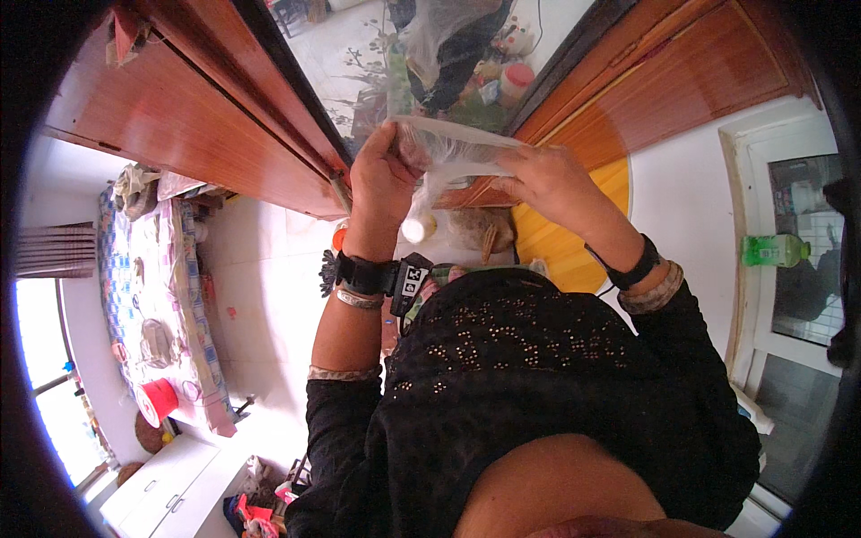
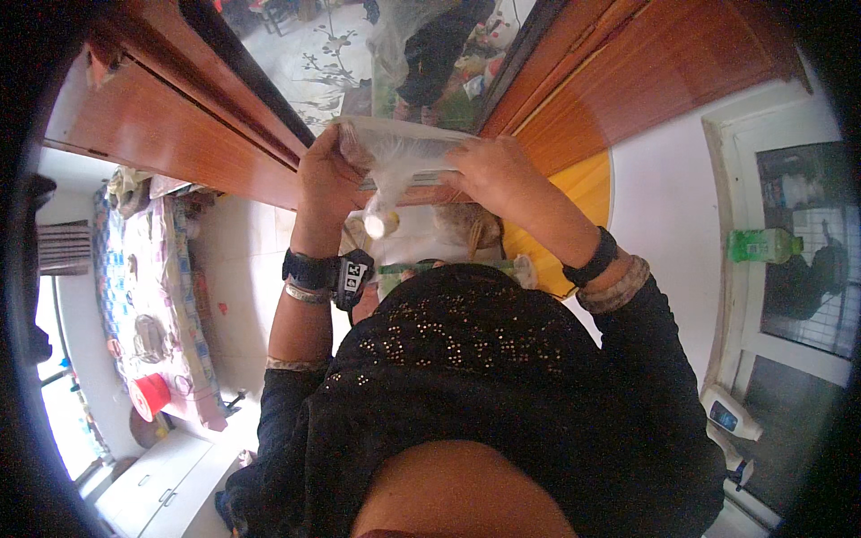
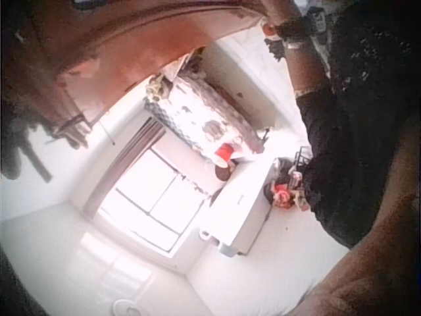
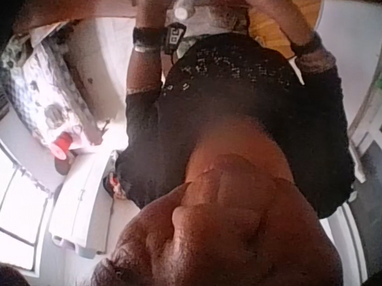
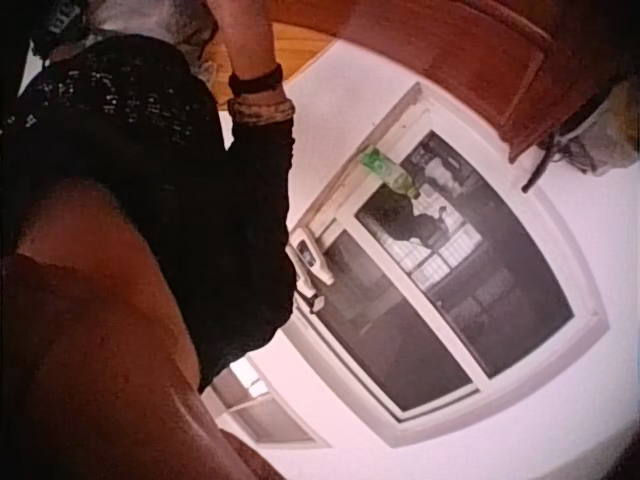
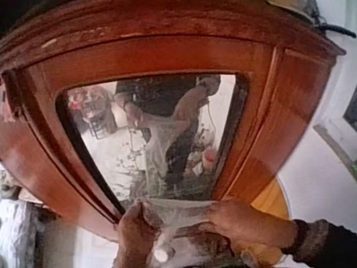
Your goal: The person organizes items on top of a wooden cabinet, moving a black plastic bag, a box, and a yellow paper bag. They then pick up a small bottle with a yellow cap, open it, and place it back on the cabinet.
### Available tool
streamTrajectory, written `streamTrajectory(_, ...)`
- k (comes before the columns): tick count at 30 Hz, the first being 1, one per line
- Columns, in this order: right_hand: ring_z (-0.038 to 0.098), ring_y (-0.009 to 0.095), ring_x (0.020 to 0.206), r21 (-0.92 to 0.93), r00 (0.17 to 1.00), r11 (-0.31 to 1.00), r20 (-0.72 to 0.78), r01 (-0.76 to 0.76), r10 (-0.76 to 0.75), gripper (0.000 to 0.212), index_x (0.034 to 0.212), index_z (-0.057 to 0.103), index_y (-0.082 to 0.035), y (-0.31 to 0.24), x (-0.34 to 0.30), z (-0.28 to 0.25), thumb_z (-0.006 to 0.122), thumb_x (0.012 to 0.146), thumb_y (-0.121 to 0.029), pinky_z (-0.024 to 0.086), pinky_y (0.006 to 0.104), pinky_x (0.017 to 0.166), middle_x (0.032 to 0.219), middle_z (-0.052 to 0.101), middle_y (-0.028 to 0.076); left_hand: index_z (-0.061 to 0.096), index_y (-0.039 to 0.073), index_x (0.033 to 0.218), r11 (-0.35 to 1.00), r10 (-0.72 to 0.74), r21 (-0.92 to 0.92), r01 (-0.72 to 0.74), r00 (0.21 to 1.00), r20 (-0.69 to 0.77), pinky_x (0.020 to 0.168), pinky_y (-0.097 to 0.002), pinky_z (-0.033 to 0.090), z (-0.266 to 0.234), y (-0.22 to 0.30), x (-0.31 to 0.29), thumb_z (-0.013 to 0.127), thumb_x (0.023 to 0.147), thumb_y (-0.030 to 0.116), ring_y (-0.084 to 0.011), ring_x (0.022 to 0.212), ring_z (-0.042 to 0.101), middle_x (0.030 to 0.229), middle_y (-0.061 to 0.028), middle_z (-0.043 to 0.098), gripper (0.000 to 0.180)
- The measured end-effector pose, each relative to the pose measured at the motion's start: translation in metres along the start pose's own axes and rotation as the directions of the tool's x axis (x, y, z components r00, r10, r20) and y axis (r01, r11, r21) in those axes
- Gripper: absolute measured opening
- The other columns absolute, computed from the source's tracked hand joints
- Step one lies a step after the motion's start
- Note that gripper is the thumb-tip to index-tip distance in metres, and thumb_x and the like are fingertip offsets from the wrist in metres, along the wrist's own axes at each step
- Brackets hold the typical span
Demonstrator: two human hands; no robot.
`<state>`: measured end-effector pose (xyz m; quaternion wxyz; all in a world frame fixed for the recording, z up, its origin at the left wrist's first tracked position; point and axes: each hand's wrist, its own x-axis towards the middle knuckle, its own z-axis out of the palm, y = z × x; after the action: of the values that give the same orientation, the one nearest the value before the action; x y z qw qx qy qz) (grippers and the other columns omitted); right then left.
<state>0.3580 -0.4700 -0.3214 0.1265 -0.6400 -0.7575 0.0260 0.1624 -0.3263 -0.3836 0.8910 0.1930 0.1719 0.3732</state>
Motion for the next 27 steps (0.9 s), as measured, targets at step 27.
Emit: streamTrajectory(27, 0.062, 0.034, 0.099, 0.149, 0.898, 0.967, 0.421, -0.209, 0.130, 0.037, 0.118, 0.058, -0.008, 0.017, 0.020, 0.054, 0.055, 0.088, -0.030, 0.048, 0.0444, 0.084, 0.113, 0.063, 0.019, 0.062, 0.003, 0.095, 0.951, -0.057, 0.302, 0.067, 0.997, -0.043, 0.048, -0.0254, 0.035, 0.025, -0.051, 0.002, 0.050, 0.097, 0.023, -0.0103, 0.052, 0.045, 0.062, 0.0005, 0.049, 0.023)
